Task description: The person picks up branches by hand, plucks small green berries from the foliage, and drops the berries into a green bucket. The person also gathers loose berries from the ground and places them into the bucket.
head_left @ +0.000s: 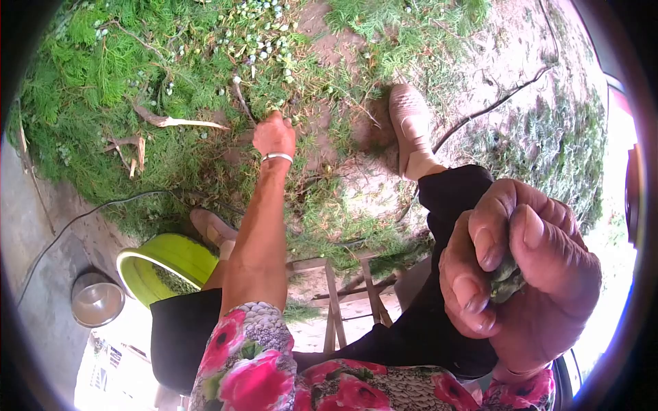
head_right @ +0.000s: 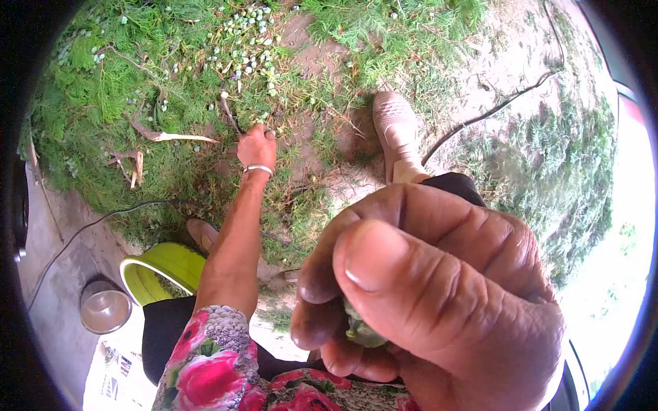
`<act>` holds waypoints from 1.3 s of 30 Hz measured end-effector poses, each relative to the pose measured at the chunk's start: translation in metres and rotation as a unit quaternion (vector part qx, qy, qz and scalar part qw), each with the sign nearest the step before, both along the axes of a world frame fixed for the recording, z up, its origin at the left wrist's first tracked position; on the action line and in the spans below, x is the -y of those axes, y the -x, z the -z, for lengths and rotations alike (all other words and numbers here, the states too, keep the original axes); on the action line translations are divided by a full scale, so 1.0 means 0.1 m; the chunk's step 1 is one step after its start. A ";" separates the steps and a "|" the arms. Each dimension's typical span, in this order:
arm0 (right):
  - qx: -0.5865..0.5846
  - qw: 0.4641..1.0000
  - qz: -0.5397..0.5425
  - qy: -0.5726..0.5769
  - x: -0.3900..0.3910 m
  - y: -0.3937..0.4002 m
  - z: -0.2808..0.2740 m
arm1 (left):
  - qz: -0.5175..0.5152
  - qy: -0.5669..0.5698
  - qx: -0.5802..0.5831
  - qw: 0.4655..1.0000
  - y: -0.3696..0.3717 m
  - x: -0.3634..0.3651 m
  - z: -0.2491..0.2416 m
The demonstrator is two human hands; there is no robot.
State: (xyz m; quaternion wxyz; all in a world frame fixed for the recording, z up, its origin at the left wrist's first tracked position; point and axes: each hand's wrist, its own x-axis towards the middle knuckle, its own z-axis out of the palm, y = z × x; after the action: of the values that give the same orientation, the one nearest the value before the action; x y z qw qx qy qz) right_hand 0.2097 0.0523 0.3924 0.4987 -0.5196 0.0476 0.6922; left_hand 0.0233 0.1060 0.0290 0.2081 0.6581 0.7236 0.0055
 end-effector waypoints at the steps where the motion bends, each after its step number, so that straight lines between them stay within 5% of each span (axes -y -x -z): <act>1: -0.011 0.998 0.064 -0.016 0.02 0.04 0.01 | 0.000 0.000 -0.001 1.000 0.03 0.04 0.01; 5: -0.006 0.999 0.052 -0.015 0.01 -0.01 0.00 | 0.037 -0.011 0.043 0.998 0.21 0.22 -0.04; 6: 0.003 1.000 -0.009 -0.002 0.00 -0.08 -0.02 | -0.124 0.065 0.239 0.961 0.26 0.28 -0.14; 7: 0.011 0.997 -0.070 0.012 0.00 -0.13 -0.03 | -0.276 0.137 0.417 0.855 0.32 0.35 -0.22; 8: 0.010 0.998 -0.068 0.013 0.00 -0.15 -0.02 | -0.275 0.139 0.415 0.856 0.41 0.47 -0.26; 10: 0.003 0.996 -0.084 -0.003 -0.01 -0.15 -0.01 | -0.350 0.175 0.698 0.599 0.57 0.65 -0.32; 13: -0.003 0.999 -0.007 -0.034 0.06 0.00 0.03 | -0.365 0.174 0.726 0.557 0.49 0.65 -0.40; 14: -0.003 0.999 -0.008 -0.034 0.06 0.00 0.03 | -0.373 0.164 0.676 0.614 0.44 0.60 -0.42; 15: -0.002 0.999 -0.019 -0.032 0.05 0.00 0.03 | -0.373 0.164 0.676 0.613 0.40 0.54 -0.37; 17: 0.001 0.999 -0.040 -0.025 0.04 -0.04 0.01 | -0.354 0.135 0.396 0.836 0.33 0.39 -0.16; 18: 0.002 0.999 -0.049 -0.023 0.02 -0.06 0.00 | -0.186 0.039 0.228 0.955 0.35 0.29 -0.07; 19: 0.004 0.998 -0.059 -0.019 0.01 -0.08 0.00 | -0.185 0.040 0.229 0.955 0.35 0.26 -0.01; 21: 0.008 0.997 -0.078 -0.012 -0.02 -0.12 -0.01 | -0.068 -0.036 -0.030 0.997 0.30 0.19 -0.01; 22: 0.010 0.996 -0.088 -0.008 -0.02 -0.13 -0.01 | -0.038 0.027 -0.043 0.998 0.29 0.13 -0.04; 26: -0.041 0.996 -0.039 -0.071 -0.02 -0.08 0.05 | 0.025 -0.017 -0.035 0.999 0.47 0.19 0.18; 27: -0.005 0.998 -0.058 -0.035 -0.02 -0.11 0.00 | -0.113 0.019 0.165 0.980 0.53 0.22 0.14; 28: 0.029 0.997 -0.076 0.000 -0.02 -0.13 -0.03 | -0.245 0.054 0.355 0.901 0.56 0.26 0.11; 29: 0.029 0.997 -0.075 0.000 -0.02 -0.14 -0.04 | -0.244 0.054 0.354 0.901 0.60 0.34 0.06; 31: 0.017 0.997 -0.074 0.014 -0.02 -0.13 -0.04 | -0.436 0.035 0.560 0.704 0.61 0.46 -0.23; 33: -0.049 0.997 -0.056 0.034 -0.05 -0.13 0.01 | -0.488 0.004 0.519 0.702 0.60 0.52 -0.25; 35: -0.111 0.992 -0.039 0.053 -0.10 -0.13 0.02 | -0.388 -0.064 0.410 0.823 0.62 0.57 -0.01; 36: -0.106 0.991 -0.048 0.065 -0.13 -0.11 0.00 | -0.179 -0.179 0.207 0.945 0.60 0.50 -0.02; 39: -0.041 0.995 -0.071 0.050 -0.08 -0.09 -0.03 | -0.101 -0.078 0.123 0.984 0.34 0.34 -0.06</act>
State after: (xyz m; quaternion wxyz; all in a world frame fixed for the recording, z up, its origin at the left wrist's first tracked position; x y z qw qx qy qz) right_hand 0.2191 0.0598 0.3959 0.4193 -0.5170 0.0659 0.7433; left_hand -0.0105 0.0715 0.0353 0.2415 0.5899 0.7529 0.1641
